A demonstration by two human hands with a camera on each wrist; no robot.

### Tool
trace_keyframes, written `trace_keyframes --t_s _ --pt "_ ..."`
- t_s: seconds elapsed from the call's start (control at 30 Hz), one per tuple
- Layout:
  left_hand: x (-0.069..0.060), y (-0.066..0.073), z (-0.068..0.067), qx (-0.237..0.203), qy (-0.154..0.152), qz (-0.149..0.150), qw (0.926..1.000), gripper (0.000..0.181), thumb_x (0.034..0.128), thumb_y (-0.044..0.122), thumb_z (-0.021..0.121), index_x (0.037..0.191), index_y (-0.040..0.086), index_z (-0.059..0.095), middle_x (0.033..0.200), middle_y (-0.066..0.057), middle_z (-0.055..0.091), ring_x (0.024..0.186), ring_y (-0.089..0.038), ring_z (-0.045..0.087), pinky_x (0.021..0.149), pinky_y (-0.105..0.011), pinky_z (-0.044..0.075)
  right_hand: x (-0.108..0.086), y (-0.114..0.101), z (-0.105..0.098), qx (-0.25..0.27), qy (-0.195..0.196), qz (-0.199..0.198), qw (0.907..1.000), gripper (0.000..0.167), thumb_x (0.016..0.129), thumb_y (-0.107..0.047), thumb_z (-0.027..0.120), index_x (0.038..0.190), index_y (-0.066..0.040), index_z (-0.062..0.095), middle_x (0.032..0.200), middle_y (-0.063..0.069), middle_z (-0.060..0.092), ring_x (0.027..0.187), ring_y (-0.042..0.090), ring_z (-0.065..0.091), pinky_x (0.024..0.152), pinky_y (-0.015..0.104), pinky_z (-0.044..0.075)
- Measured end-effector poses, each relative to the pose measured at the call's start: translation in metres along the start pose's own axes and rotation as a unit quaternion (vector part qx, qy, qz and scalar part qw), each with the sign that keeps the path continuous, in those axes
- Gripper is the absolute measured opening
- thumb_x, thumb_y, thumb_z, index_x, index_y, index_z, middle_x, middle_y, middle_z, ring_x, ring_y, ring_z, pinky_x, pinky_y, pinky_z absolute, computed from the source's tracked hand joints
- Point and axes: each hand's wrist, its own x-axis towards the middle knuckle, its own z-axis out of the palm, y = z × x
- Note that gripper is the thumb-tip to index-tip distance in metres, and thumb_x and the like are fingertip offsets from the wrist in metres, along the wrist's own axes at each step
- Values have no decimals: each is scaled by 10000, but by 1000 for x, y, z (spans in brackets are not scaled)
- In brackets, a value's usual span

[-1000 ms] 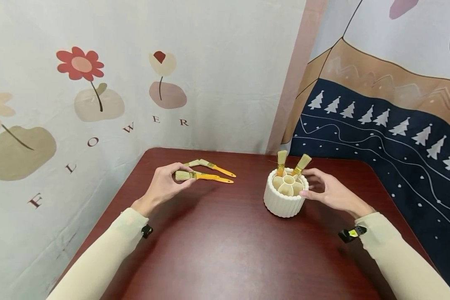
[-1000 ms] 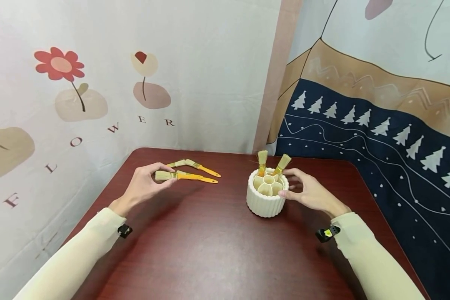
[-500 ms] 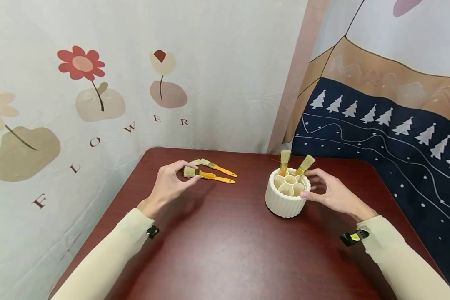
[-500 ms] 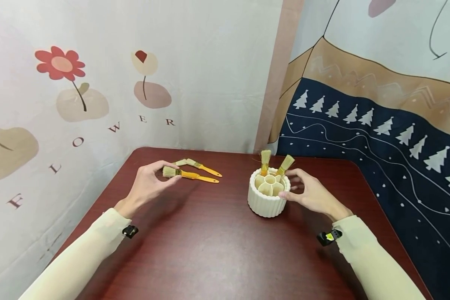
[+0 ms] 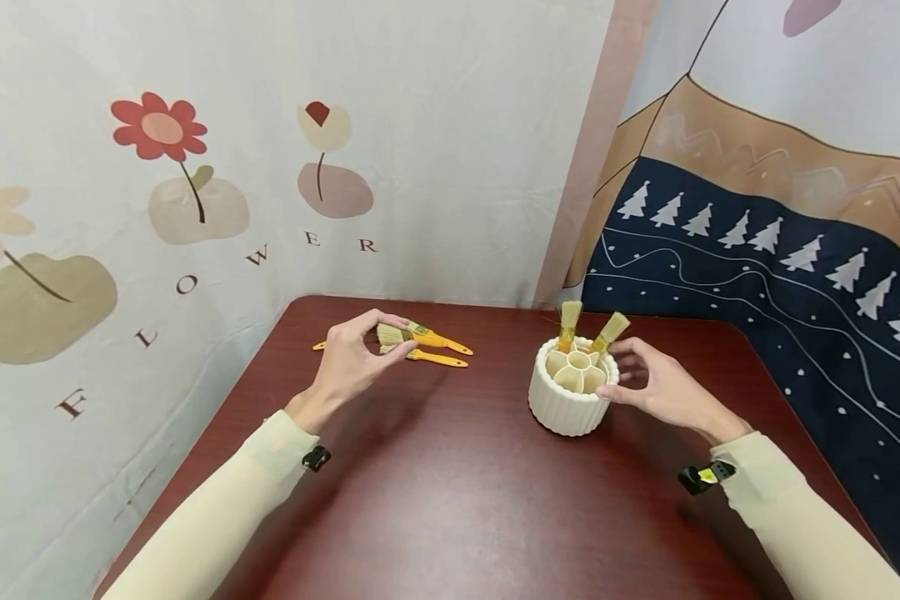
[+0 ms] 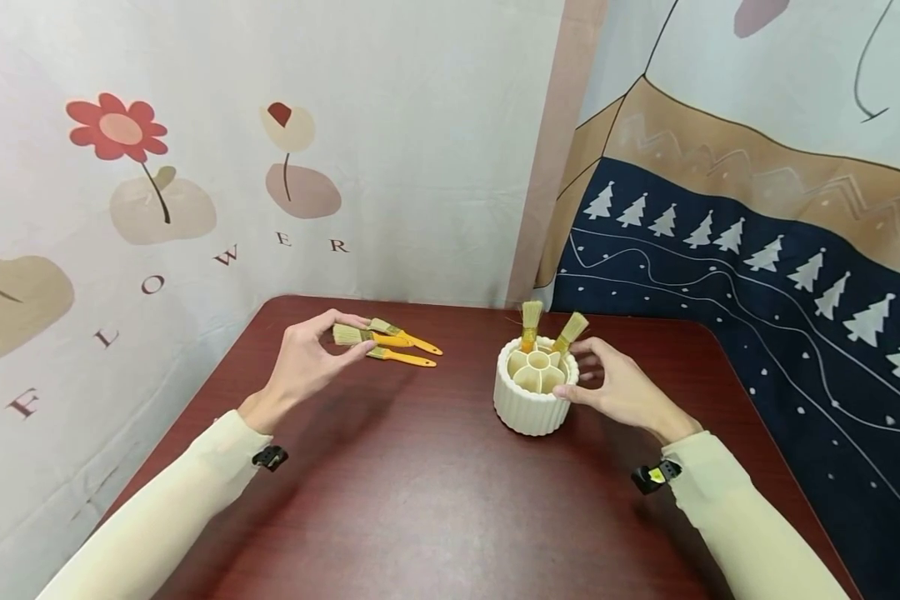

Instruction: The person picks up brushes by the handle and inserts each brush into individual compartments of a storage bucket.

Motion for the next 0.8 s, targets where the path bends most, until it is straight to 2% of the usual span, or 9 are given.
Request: trace_keyframes --t_s 0.13,0.27,0.4,0.5,0.6,0.8 --pt "4 6 3 -198 -91 -65 9997 281 920 123 1017 1143 134 847 944 4 873 658 -48 662 639 -123 517 2 -1 0 -52 -37 30 10000 756 1031 -422 913 1575 -34 559 1515 252 718 1351 445 749 1124 648 654" --pt "9 12 7 -395 -47 -75 9992 264 926 110 1009 1123 149 838 920 22 871 651 -22 648 623 -144 525 2 -2 -1 -65 -53 20 10000 763 1027 -435 915 1572 -40 556 1530 256 709 1367 458 743 1124 648 656" --pt "13 19 14 -754 -78 -128 9970 238 946 94 988 1107 141 819 985 -4 897 735 -1 752 713 -182 644 1 -3 0 -65 -67 58 9999 774 1024 -446 916 1569 -39 546 1539 256 699 1374 459 739 1123 636 660" --pt "15 23 20 -949 -93 -110 9954 237 959 81 974 1119 121 804 1053 -33 904 838 -19 822 808 -238 704 2 -4 1 -74 -61 94 9999 785 1020 -460 918 1566 -43 538 1541 247 697 1369 444 742 1119 615 667" --pt "18 27 24 -1007 -49 -50 9949 253 956 51 967 1128 111 792 1083 -31 899 878 -53 841 848 -258 713 4 -6 2 -52 -47 117 9999 790 1017 -466 922 1557 -40 534 1538 243 697 1356 429 749 1111 596 674" --pt "24 37 35 -1069 -26 141 9942 226 972 78 962 1098 104 777 1080 -16 888 865 -112 840 835 -261 700 3 -8 2 -58 -17 214 9998 806 1008 -466 930 1544 -26 519 1525 253 694 1338 428 753 1107 597 676"
